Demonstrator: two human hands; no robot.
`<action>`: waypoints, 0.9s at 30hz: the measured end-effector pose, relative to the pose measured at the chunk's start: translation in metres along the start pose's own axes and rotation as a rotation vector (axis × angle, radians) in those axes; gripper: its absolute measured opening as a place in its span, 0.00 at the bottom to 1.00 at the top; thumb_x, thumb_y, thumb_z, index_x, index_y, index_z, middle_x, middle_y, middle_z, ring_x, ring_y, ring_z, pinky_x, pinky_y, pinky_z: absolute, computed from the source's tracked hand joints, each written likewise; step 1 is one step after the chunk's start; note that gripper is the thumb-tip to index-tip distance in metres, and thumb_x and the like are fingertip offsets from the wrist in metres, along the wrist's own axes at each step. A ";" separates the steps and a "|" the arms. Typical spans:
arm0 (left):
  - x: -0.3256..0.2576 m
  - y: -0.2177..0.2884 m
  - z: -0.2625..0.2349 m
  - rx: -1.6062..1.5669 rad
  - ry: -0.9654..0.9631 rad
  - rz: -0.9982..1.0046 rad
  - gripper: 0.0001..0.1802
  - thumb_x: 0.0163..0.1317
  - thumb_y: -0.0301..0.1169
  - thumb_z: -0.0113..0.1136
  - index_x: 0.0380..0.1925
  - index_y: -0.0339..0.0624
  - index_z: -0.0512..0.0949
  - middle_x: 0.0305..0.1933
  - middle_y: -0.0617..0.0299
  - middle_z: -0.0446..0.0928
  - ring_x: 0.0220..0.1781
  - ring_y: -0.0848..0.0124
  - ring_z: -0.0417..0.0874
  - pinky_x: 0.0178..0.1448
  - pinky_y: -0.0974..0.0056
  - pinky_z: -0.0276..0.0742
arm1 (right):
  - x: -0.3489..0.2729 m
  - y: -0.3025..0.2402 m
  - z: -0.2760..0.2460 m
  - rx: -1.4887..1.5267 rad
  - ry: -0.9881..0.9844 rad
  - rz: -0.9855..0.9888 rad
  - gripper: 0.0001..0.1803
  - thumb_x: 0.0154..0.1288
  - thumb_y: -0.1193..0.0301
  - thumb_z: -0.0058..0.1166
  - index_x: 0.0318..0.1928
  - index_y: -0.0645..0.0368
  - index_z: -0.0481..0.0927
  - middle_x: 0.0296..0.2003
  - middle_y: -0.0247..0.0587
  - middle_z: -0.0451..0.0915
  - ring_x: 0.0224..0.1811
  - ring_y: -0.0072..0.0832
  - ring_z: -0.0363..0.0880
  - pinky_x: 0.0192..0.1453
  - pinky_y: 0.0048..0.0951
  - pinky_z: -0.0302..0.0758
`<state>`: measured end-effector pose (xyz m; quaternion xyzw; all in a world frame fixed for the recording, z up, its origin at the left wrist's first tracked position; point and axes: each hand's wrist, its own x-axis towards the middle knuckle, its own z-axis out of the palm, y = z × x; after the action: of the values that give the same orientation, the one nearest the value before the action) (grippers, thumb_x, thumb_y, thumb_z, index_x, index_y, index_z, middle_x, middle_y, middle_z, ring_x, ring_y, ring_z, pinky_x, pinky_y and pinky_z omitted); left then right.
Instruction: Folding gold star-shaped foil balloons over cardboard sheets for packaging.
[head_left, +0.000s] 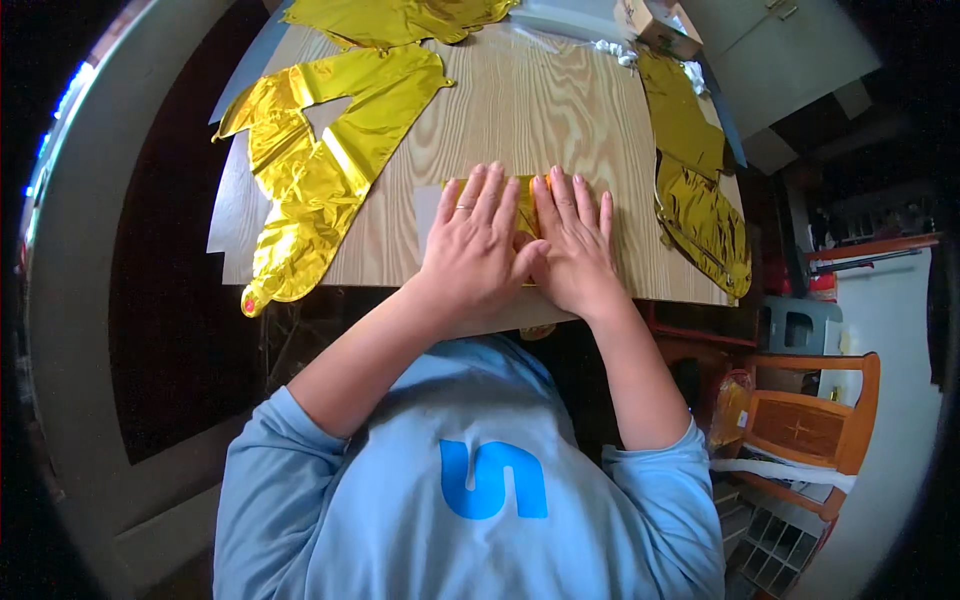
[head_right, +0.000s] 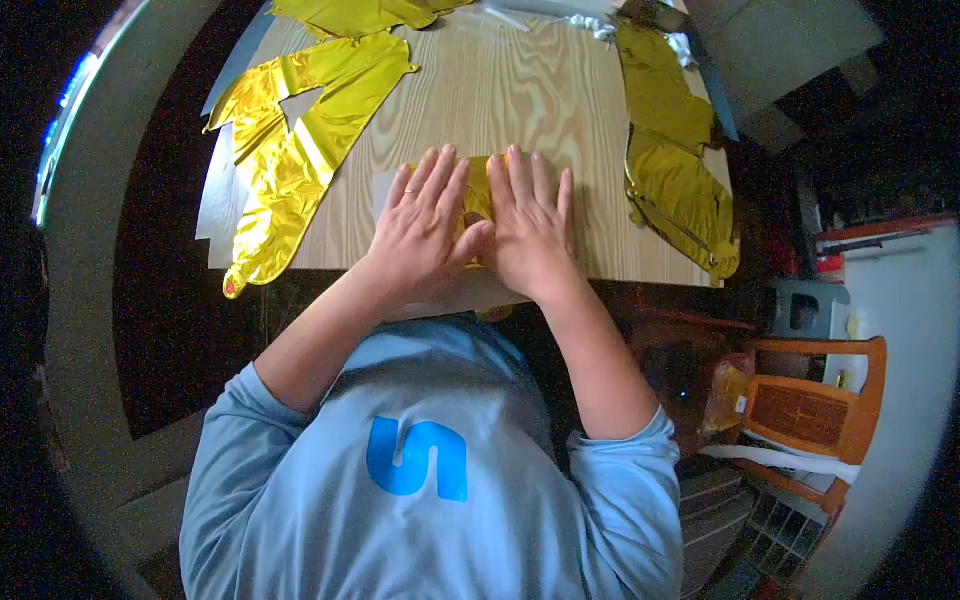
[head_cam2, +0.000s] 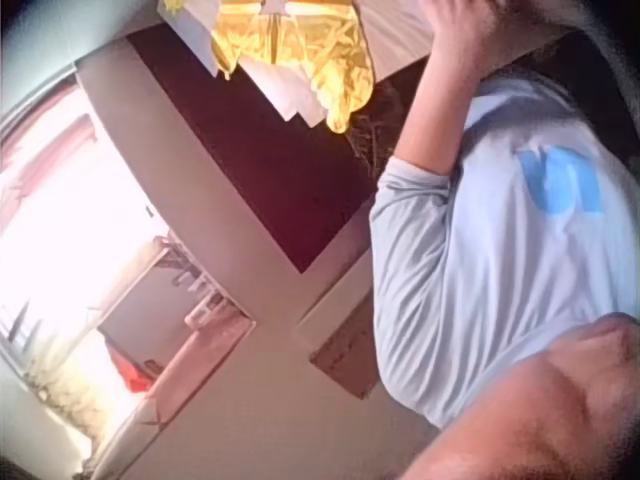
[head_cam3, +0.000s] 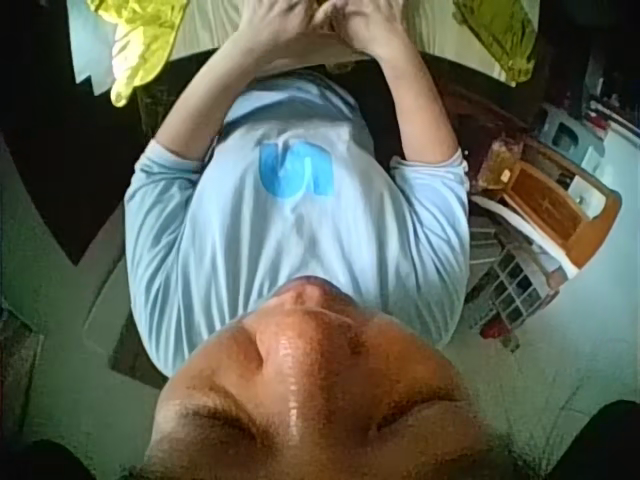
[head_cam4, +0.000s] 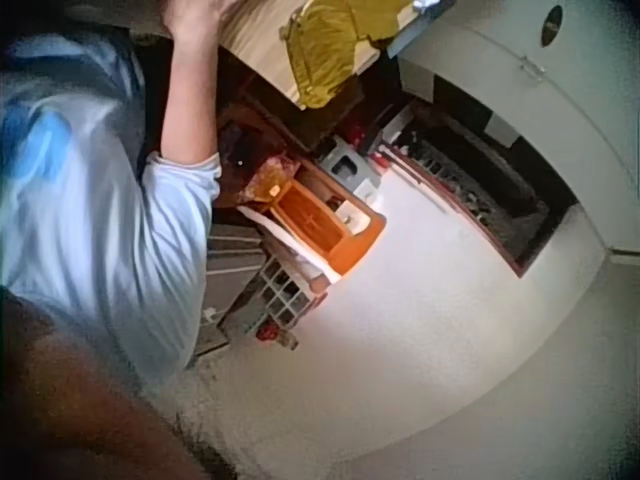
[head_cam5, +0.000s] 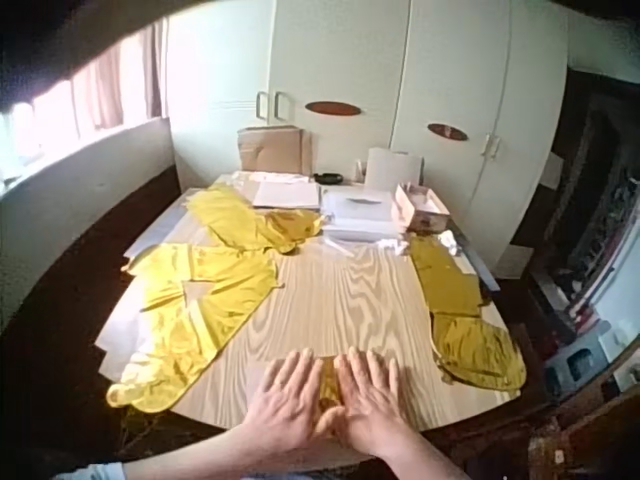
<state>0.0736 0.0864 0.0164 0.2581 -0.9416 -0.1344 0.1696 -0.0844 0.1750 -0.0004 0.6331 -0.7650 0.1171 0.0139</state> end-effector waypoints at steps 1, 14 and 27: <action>0.000 -0.005 0.008 0.036 0.003 -0.013 0.44 0.72 0.58 0.46 0.72 0.30 0.61 0.79 0.40 0.55 0.82 0.48 0.52 0.82 0.44 0.43 | 0.000 -0.001 0.000 0.004 0.004 0.003 0.42 0.71 0.51 0.49 0.77 0.59 0.54 0.77 0.56 0.52 0.80 0.54 0.49 0.80 0.65 0.34; 0.000 -0.012 0.010 0.165 -0.065 0.020 0.50 0.70 0.64 0.43 0.75 0.31 0.56 0.79 0.40 0.55 0.83 0.49 0.51 0.81 0.42 0.42 | -0.072 0.038 -0.085 0.587 0.166 0.451 0.09 0.71 0.70 0.58 0.40 0.65 0.81 0.30 0.44 0.85 0.33 0.25 0.86 0.37 0.26 0.79; 0.018 -0.006 -0.021 0.148 -0.125 0.078 0.42 0.69 0.61 0.49 0.69 0.36 0.65 0.73 0.41 0.65 0.76 0.48 0.64 0.81 0.41 0.45 | -0.098 -0.005 -0.027 1.792 -0.005 0.880 0.15 0.75 0.65 0.55 0.49 0.66 0.81 0.37 0.44 0.86 0.33 0.28 0.87 0.38 0.25 0.84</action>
<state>0.0693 0.0685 0.0383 0.2241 -0.9670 -0.0736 0.0963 -0.0635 0.2741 0.0097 0.0703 -0.5607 0.6445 -0.5151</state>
